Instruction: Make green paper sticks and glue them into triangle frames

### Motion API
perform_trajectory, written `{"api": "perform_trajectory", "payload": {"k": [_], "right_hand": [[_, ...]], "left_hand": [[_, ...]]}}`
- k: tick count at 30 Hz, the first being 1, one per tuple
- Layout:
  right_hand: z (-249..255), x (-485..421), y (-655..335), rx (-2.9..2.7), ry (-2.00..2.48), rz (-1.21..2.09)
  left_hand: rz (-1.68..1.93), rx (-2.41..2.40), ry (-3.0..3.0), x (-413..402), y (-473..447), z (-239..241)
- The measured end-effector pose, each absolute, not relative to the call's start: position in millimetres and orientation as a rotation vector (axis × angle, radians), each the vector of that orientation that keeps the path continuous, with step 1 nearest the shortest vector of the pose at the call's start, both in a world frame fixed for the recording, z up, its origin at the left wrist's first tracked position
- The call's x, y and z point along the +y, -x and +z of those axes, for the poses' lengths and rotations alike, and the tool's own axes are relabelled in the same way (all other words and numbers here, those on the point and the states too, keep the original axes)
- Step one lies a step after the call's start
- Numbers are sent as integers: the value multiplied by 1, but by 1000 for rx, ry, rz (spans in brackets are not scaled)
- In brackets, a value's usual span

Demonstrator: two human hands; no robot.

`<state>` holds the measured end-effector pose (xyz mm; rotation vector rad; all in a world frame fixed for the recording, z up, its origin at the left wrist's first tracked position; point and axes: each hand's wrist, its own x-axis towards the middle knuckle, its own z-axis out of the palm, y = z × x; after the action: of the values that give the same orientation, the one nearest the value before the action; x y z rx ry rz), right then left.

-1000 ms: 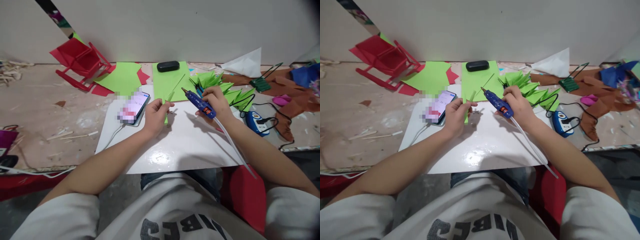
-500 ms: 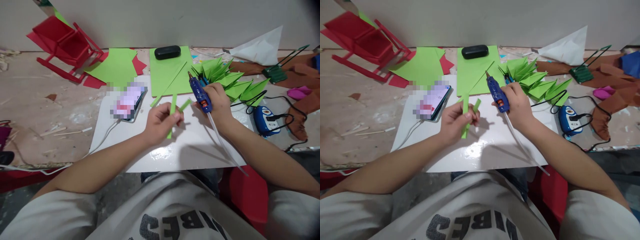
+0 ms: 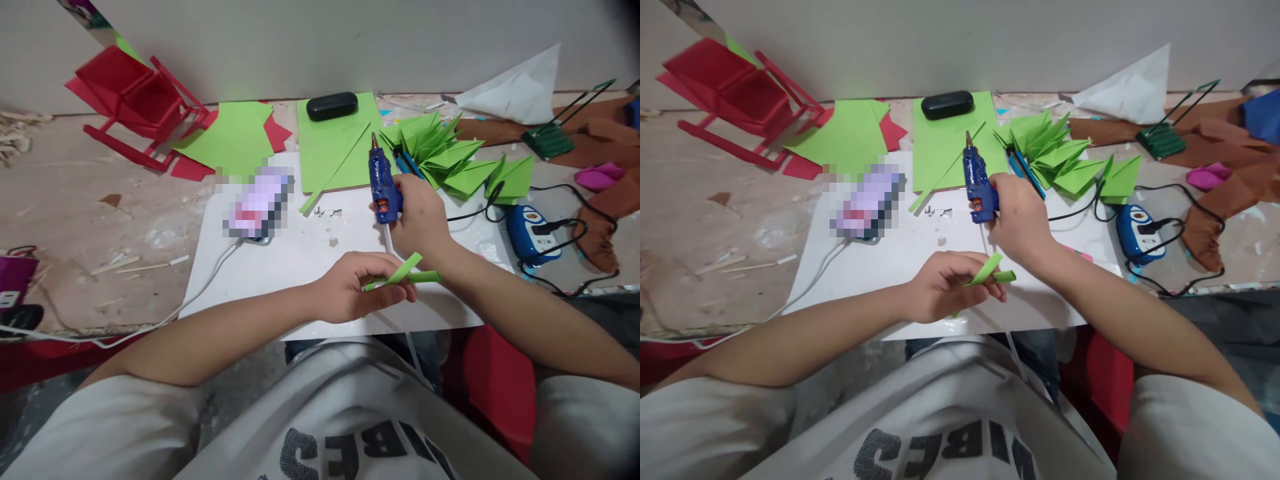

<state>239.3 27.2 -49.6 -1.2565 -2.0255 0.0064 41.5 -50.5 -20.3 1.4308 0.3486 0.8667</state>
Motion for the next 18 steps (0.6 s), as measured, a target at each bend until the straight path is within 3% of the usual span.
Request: {"api": "perform_trajectory", "payload": {"k": [18], "right_hand": [[-66,38,-253,-2092,1147,-152]], "left_hand": [[851,349,-1155,-42,-26,-9]]}}
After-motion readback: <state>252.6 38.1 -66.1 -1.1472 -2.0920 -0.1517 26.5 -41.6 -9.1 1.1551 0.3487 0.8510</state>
